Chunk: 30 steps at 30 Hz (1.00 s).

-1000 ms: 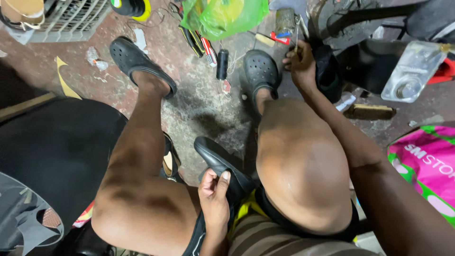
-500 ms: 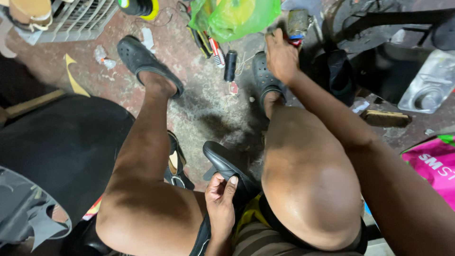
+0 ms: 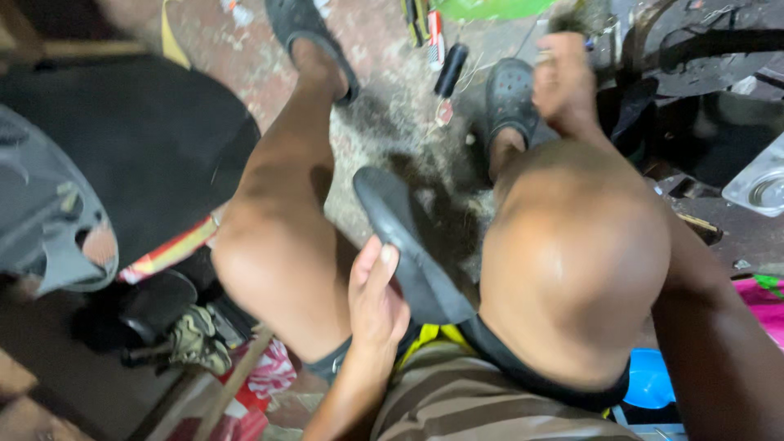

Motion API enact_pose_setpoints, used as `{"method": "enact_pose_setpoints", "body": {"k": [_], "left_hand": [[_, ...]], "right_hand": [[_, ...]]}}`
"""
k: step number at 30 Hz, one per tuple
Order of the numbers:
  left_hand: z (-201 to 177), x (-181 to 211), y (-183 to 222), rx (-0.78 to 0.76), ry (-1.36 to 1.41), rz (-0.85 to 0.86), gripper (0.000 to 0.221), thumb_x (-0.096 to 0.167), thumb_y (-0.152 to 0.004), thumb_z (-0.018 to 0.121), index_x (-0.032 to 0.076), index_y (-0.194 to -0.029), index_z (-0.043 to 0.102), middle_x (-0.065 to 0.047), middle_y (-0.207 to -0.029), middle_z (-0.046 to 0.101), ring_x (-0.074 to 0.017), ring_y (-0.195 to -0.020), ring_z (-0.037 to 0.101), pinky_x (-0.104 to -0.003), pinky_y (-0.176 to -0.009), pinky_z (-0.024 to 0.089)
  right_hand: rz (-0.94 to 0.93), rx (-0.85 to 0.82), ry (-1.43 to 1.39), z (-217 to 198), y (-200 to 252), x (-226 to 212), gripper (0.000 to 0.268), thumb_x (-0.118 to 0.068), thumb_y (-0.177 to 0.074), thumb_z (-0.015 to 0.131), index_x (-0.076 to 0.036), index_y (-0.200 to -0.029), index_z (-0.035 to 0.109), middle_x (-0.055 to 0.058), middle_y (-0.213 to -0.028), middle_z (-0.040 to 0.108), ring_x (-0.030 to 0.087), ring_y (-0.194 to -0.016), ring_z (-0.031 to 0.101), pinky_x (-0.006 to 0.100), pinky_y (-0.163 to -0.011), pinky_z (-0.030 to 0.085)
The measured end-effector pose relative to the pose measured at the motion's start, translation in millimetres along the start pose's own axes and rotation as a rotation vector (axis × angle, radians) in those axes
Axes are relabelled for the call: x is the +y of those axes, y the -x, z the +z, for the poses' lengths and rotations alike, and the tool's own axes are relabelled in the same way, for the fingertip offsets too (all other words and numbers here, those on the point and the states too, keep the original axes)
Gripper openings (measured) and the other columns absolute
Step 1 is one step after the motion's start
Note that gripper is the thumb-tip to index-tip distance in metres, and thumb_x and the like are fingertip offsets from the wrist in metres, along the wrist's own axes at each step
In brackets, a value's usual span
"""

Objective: The person stitches a black shoe by hand, using a needle and thread to join the upper to the sole while holding it on their lap.

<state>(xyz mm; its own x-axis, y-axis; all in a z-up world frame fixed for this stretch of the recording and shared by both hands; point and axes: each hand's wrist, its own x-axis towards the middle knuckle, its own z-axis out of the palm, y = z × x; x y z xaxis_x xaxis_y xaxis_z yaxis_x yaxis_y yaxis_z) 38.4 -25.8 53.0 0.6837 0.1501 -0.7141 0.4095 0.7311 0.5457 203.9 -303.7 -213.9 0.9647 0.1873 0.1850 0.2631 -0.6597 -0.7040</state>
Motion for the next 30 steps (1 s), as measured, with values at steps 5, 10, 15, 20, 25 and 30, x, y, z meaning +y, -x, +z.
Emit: {"method": "enact_pose_setpoints", "body": {"k": [5,10,15,20,25,30], "left_hand": [[-0.3,0.7,13.9,-0.143,0.127,-0.022,0.031,0.012,-0.107,0.060,-0.001,-0.134,0.057,-0.010,-0.120,0.070,-0.0201,-0.109,0.068,-0.039,-0.100,0.054],[5.0,11.5,35.1,-0.274,0.190,-0.012,0.034,0.016,-0.107,0.059,-0.001,-0.137,0.055,-0.011,-0.123,0.069,-0.0204,-0.111,0.068,-0.038,-0.102,0.054],[4.3,16.9,51.9,-0.380,0.200,-0.015,0.036,0.015,-0.108,0.059,-0.001,-0.139,0.054,-0.011,-0.125,0.068,-0.0198,-0.114,0.066,-0.038,-0.104,0.052],[-5.9,3.9,49.2,-0.399,0.188,-0.042,0.041,0.014,-0.106,0.060,-0.002,-0.143,0.053,-0.009,-0.130,0.066,-0.0168,-0.121,0.063,-0.034,-0.110,0.049],[-16.3,-8.1,50.7,-0.456,0.218,-0.066,0.042,0.013,-0.106,0.059,-0.002,-0.144,0.052,-0.009,-0.132,0.066,-0.0156,-0.123,0.063,-0.033,-0.112,0.048],[-22.4,-10.5,45.7,-0.529,0.245,-0.047,0.038,0.014,-0.111,0.060,-0.001,-0.145,0.053,-0.010,-0.128,0.067,-0.0166,-0.116,0.065,-0.036,-0.107,0.050]], "right_hand": [[0.265,0.115,-0.283,-105.7,41.3,-64.8,0.028,-0.014,-0.103,0.059,-0.002,-0.128,0.056,0.010,-0.114,0.059,0.021,-0.094,0.056,0.033,-0.081,0.046],[0.389,0.343,-0.678,-178.4,66.0,-178.7,0.028,-0.020,-0.113,0.057,-0.001,-0.134,0.054,0.005,-0.115,0.060,0.010,-0.088,0.052,0.025,-0.076,0.042],[0.487,0.403,-0.673,-208.5,111.0,-287.6,0.028,-0.019,-0.101,0.061,-0.002,-0.122,0.054,0.006,-0.101,0.062,0.011,-0.074,0.056,0.027,-0.061,0.042],[0.169,0.125,-0.199,-205.5,136.3,-348.6,0.019,-0.009,-0.108,0.065,0.000,-0.124,0.061,0.010,-0.107,0.065,0.020,-0.088,0.062,0.029,-0.081,0.050],[0.130,-0.085,-0.106,-186.3,129.3,-385.6,0.034,-0.005,-0.097,0.068,-0.004,-0.131,0.065,0.017,-0.119,0.069,0.025,-0.094,0.071,0.033,-0.085,0.055],[0.130,-0.061,-0.174,-175.1,121.5,-394.4,0.035,-0.004,-0.097,0.067,0.000,-0.131,0.060,0.015,-0.116,0.066,0.027,-0.097,0.070,0.034,-0.086,0.054]]}}
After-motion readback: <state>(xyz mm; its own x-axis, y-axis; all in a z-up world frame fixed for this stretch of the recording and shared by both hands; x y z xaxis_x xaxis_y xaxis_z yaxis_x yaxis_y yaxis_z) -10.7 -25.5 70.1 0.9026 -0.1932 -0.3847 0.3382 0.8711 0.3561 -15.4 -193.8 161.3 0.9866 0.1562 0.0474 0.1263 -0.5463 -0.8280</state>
